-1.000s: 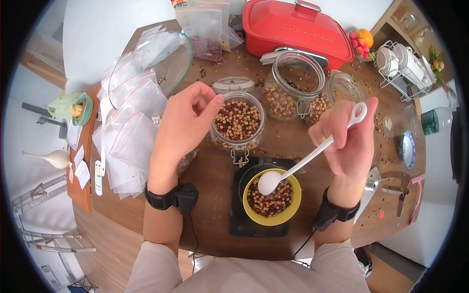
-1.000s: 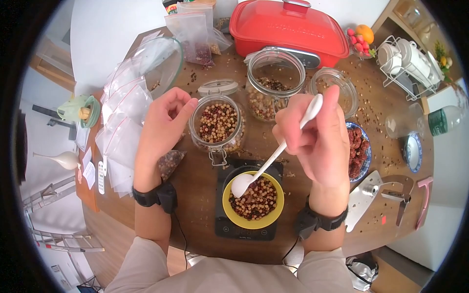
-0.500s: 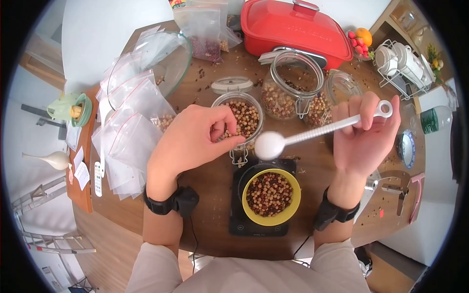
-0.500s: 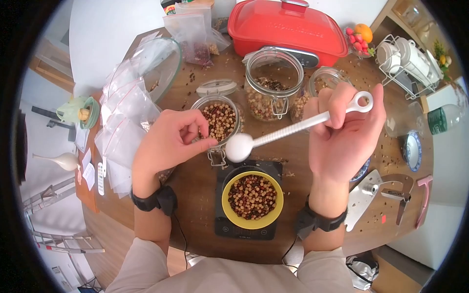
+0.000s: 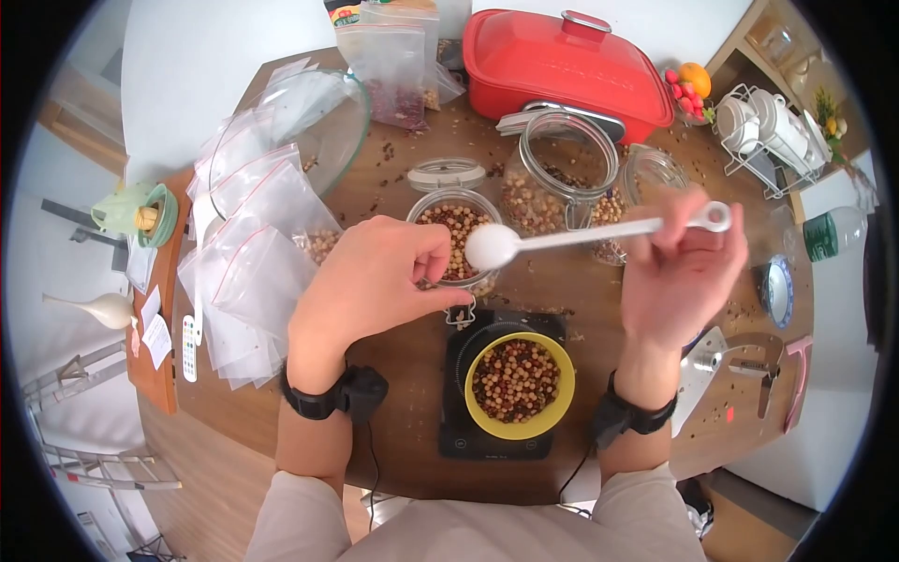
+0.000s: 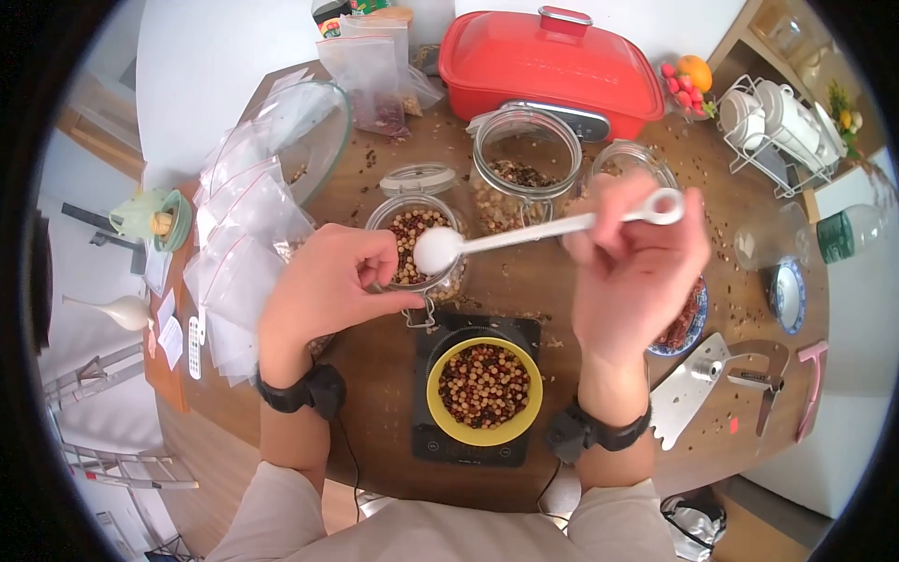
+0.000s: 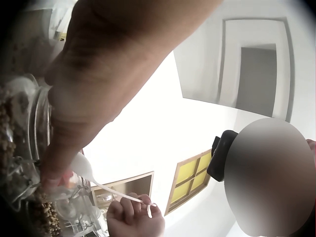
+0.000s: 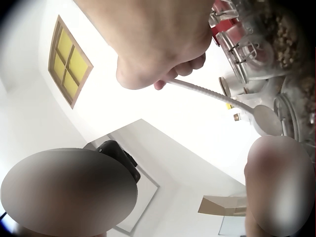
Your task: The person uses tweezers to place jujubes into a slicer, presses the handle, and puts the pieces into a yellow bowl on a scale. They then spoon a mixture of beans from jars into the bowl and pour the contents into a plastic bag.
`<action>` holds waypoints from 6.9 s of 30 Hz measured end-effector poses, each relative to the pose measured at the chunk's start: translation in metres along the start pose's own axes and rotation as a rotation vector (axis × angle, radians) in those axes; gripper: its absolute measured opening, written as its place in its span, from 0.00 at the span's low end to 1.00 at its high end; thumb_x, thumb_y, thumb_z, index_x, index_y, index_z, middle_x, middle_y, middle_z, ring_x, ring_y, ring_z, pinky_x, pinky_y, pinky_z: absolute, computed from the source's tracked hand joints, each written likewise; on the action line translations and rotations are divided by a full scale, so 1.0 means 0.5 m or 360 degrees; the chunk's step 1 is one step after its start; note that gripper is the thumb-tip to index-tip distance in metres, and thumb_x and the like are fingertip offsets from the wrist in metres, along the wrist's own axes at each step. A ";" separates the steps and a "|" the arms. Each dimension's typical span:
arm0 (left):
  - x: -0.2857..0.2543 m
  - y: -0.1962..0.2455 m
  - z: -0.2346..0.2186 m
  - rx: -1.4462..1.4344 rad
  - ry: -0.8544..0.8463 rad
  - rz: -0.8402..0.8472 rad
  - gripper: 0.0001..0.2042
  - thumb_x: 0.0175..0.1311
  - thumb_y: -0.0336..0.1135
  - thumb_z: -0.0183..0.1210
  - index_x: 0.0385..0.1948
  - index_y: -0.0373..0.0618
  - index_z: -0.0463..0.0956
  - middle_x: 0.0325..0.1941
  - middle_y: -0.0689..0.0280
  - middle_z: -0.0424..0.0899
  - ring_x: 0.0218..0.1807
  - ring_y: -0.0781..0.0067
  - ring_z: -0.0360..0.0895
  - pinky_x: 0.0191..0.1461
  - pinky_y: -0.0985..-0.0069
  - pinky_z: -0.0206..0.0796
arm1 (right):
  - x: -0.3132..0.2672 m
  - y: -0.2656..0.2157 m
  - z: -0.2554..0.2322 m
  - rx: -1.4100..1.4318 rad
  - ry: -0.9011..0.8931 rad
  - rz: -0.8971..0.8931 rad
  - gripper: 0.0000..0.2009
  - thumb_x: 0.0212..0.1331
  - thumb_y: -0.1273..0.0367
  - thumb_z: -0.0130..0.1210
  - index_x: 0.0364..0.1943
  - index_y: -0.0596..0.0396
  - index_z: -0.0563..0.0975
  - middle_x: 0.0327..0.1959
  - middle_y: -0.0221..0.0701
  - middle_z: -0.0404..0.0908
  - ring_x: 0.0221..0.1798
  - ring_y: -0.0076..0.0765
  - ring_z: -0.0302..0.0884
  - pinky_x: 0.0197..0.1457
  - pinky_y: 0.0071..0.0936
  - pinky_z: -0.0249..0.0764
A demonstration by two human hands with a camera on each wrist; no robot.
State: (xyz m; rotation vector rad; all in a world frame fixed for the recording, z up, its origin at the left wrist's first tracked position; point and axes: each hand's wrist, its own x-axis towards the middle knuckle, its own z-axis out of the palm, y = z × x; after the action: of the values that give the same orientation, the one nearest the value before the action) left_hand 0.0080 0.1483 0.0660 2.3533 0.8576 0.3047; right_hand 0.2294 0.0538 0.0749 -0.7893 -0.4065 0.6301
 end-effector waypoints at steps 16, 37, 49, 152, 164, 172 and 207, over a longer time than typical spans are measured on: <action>0.005 0.013 0.004 0.0115 0.0086 -0.0167 0.15 0.50 0.42 0.73 0.27 0.48 0.74 0.19 0.66 0.75 0.27 0.60 0.77 0.31 0.62 0.66 | -0.012 0.027 0.000 -0.1632 -0.0924 -0.0289 0.06 0.68 0.78 0.48 0.41 0.59 0.77 0.19 0.36 0.72 0.21 0.32 0.70 0.28 0.30 0.65; 0.024 -0.035 0.037 0.0182 0.0704 -0.0291 0.17 0.52 0.40 0.74 0.28 0.42 0.73 0.16 0.67 0.65 0.21 0.72 0.64 0.26 0.71 0.57 | -0.008 0.016 -0.001 -0.1693 -0.0848 -0.0199 0.10 0.70 0.66 0.57 0.44 0.60 0.74 0.15 0.28 0.66 0.19 0.22 0.60 0.24 0.27 0.57; 0.003 -0.017 0.011 -0.0018 0.0696 -0.0391 0.12 0.60 0.42 0.67 0.31 0.46 0.75 0.20 0.66 0.75 0.25 0.61 0.76 0.29 0.65 0.65 | -0.009 -0.026 -0.013 -0.1453 -0.0729 -0.0407 0.09 0.75 0.68 0.44 0.49 0.58 0.73 0.18 0.23 0.64 0.24 0.19 0.59 0.28 0.24 0.55; -0.096 0.048 -0.023 -0.1083 0.0202 -0.0297 0.08 0.60 0.22 0.53 0.30 0.42 0.61 0.18 0.70 0.75 0.22 0.84 0.74 0.25 0.81 0.61 | -0.059 -0.025 0.042 -0.1466 -0.0716 -0.0486 0.24 0.51 0.75 0.66 0.14 0.59 0.57 0.16 0.31 0.59 0.20 0.29 0.55 0.25 0.31 0.51; -0.097 0.053 -0.026 -0.1052 0.0215 -0.0306 0.09 0.59 0.21 0.52 0.29 0.43 0.61 0.20 0.72 0.71 0.22 0.84 0.73 0.25 0.82 0.60 | -0.065 -0.014 0.050 -0.1481 -0.0747 -0.0641 0.23 0.47 0.74 0.67 0.14 0.59 0.58 0.16 0.32 0.59 0.19 0.31 0.55 0.23 0.31 0.50; -0.097 0.051 -0.024 -0.1047 0.0230 -0.0310 0.08 0.58 0.22 0.53 0.30 0.42 0.62 0.18 0.71 0.72 0.22 0.83 0.75 0.24 0.81 0.60 | -0.067 -0.019 0.051 -0.1493 -0.0777 -0.0682 0.23 0.46 0.74 0.68 0.14 0.59 0.59 0.17 0.31 0.59 0.19 0.31 0.55 0.23 0.31 0.50; -0.098 0.058 -0.032 -0.0995 0.0202 -0.0310 0.11 0.60 0.17 0.51 0.28 0.45 0.60 0.21 0.75 0.67 0.21 0.87 0.71 0.24 0.84 0.58 | -0.065 -0.024 0.055 -0.1531 -0.0841 -0.0877 0.23 0.43 0.73 0.70 0.15 0.58 0.60 0.18 0.32 0.58 0.18 0.34 0.55 0.23 0.32 0.51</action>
State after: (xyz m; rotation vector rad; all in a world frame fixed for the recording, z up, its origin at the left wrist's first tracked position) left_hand -0.0212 0.1065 0.0960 1.6752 0.8857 0.5542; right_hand 0.1940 0.0405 0.0981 -1.3406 -1.4209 0.0696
